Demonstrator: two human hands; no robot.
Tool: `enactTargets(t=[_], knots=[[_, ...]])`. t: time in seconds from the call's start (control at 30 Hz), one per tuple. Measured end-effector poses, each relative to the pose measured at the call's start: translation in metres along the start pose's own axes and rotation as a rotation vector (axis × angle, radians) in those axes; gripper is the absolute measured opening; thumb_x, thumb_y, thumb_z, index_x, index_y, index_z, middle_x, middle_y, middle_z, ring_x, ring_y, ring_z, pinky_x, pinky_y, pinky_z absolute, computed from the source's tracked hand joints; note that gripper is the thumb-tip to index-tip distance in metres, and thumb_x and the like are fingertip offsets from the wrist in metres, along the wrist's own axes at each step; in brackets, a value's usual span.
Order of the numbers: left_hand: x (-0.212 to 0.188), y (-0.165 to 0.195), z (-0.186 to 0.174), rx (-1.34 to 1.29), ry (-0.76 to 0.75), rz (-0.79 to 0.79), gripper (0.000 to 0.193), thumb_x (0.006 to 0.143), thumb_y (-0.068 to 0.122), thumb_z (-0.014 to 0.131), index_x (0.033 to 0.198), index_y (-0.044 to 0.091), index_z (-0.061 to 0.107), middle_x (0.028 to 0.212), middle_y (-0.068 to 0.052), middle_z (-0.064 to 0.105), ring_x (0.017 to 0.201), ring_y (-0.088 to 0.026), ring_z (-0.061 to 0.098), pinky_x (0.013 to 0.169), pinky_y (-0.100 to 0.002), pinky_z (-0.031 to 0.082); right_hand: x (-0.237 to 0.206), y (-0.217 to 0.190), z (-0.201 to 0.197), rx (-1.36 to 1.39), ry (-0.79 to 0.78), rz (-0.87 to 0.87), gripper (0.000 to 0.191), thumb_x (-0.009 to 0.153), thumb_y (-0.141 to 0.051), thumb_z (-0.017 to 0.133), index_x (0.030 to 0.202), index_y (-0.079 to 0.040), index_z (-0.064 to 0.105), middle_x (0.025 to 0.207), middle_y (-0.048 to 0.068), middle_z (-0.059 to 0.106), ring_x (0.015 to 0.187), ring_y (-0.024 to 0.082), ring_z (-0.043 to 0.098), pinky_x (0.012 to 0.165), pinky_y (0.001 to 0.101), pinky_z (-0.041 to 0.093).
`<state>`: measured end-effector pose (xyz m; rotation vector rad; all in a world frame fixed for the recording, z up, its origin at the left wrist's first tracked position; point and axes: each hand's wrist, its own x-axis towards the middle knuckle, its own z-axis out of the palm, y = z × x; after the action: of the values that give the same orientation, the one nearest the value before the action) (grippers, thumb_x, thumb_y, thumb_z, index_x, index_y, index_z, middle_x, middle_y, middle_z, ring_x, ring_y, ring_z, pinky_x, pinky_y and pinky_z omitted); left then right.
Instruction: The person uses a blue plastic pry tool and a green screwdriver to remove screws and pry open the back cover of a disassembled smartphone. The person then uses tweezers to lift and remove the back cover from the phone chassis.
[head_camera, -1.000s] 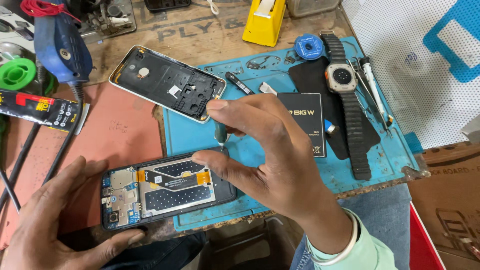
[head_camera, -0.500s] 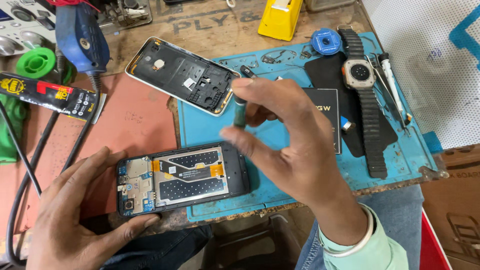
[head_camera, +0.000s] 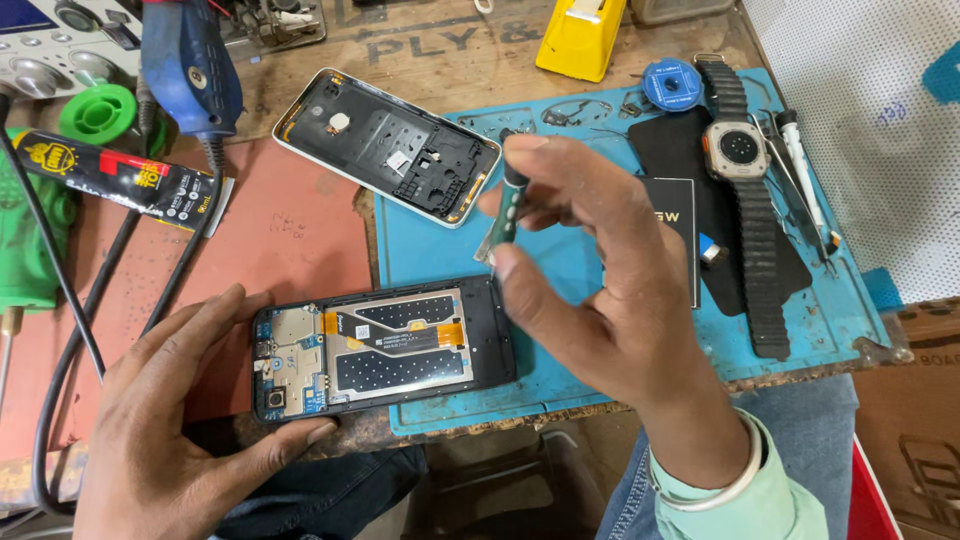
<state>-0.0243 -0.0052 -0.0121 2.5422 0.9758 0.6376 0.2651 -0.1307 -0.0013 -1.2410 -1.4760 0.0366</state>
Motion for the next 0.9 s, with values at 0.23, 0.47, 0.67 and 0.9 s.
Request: enactTargets(t=[0.23,0.47,0.67,0.9], knots=[[-0.0007,0.0007,0.001,-0.02,0.014,0.0,0.107,0.052,0.035,0.093,0.143,-0.004,0.053,0.137,-0.023,0.06,0.132,-0.035,0.057,0.107,-0.045,0.045,0.001,-0.0004,0.0015,0.028,0.008,0.019,0.049,0.102,0.003,0.069,0.143,-0.004,0.042,0.119,0.013,0.07,0.103,0.018,0.073,0.091,0.0283,0.063],[-0.0012,0.0004,0.0018,0.011,0.012,-0.016,0.108,0.051,0.039,0.093,0.144,-0.003,0.054,0.138,-0.023,0.059,0.132,-0.035,0.057,0.106,-0.046,0.044,0.0,-0.0052,0.0034,-0.01,0.003,-0.038,0.054,0.102,-0.002,0.072,0.144,-0.005,0.039,0.125,0.014,0.066,0.107,0.019,0.072,0.092,0.0313,0.061],[-0.0008,0.0026,0.0027,-0.003,0.029,0.017,0.105,0.053,0.039,0.093,0.142,0.0,0.055,0.137,-0.019,0.061,0.13,-0.034,0.057,0.107,-0.044,0.044,-0.0011,0.0006,0.0028,0.058,0.004,0.011,0.045,0.106,0.0,0.068,0.142,-0.006,0.041,0.125,0.013,0.067,0.105,0.017,0.076,0.093,0.0307,0.065],[0.0002,0.0056,0.0023,-0.002,0.048,0.046,0.102,0.054,0.04,0.092,0.141,0.003,0.057,0.135,-0.017,0.063,0.129,-0.035,0.057,0.105,-0.045,0.043,-0.0019,0.0004,0.0034,-0.041,-0.002,-0.043,0.054,0.104,-0.001,0.069,0.147,-0.006,0.038,0.123,0.016,0.068,0.104,0.021,0.074,0.093,0.0313,0.061]])
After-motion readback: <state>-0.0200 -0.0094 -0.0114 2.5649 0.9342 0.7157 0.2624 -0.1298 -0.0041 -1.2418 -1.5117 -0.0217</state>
